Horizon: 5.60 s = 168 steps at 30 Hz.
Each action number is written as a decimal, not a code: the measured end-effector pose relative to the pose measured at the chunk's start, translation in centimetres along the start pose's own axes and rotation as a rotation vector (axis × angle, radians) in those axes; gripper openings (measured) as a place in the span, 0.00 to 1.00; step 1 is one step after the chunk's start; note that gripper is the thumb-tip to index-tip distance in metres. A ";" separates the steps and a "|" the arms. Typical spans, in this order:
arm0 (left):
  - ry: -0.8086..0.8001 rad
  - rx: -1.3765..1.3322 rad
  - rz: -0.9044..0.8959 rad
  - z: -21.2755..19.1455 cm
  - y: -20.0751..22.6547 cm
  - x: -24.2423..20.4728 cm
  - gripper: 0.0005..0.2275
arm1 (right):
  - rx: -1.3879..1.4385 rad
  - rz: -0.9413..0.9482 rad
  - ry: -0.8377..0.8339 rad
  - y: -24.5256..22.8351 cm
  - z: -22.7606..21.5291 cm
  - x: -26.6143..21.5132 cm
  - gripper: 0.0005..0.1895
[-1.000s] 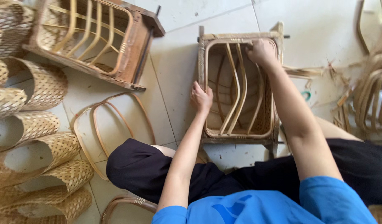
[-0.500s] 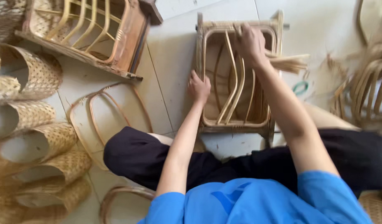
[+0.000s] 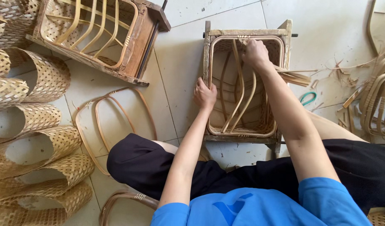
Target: The person sits on the floor and assembles a rectangular woven basket by inserting thin bamboo strips into a wooden mold. They use a hammer to tap the strips into place, adjust the frame, and remove the finished basket from the mold.
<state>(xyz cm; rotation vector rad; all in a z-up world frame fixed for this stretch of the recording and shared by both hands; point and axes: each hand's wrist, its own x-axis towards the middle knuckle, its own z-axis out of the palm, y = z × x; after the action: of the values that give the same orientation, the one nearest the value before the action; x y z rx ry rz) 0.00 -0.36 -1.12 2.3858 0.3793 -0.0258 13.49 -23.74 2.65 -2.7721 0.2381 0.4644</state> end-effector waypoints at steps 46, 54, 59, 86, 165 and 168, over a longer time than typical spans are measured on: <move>-0.010 0.065 0.021 2.3 -2.2 -0.1 0.27 | 0.096 -0.062 0.073 -4.3 -0.4 -3.9 0.18; -0.065 0.027 -0.016 -0.2 0.2 -0.5 0.32 | 0.349 -0.401 0.235 -8.1 -7.6 -9.2 0.20; 0.179 -0.401 0.591 -4.2 4.4 -2.0 0.38 | 0.434 -0.216 0.134 -10.4 -13.7 -12.2 0.18; -0.281 -1.839 -0.104 -14.0 4.5 3.9 0.11 | 0.031 -0.623 0.042 -17.9 -10.7 -17.0 0.27; 0.031 0.048 0.174 -0.2 0.8 0.5 0.32 | -0.025 0.149 0.053 4.1 13.6 -2.4 0.20; 0.005 0.062 0.113 -0.9 2.1 1.9 0.32 | 0.102 -0.090 0.119 0.1 11.5 -2.5 0.31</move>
<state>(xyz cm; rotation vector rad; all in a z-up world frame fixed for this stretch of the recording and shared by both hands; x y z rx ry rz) 2.32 -0.74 0.74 2.4656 0.2495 0.0208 7.82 -19.64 -6.84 -2.6998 0.1584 0.2584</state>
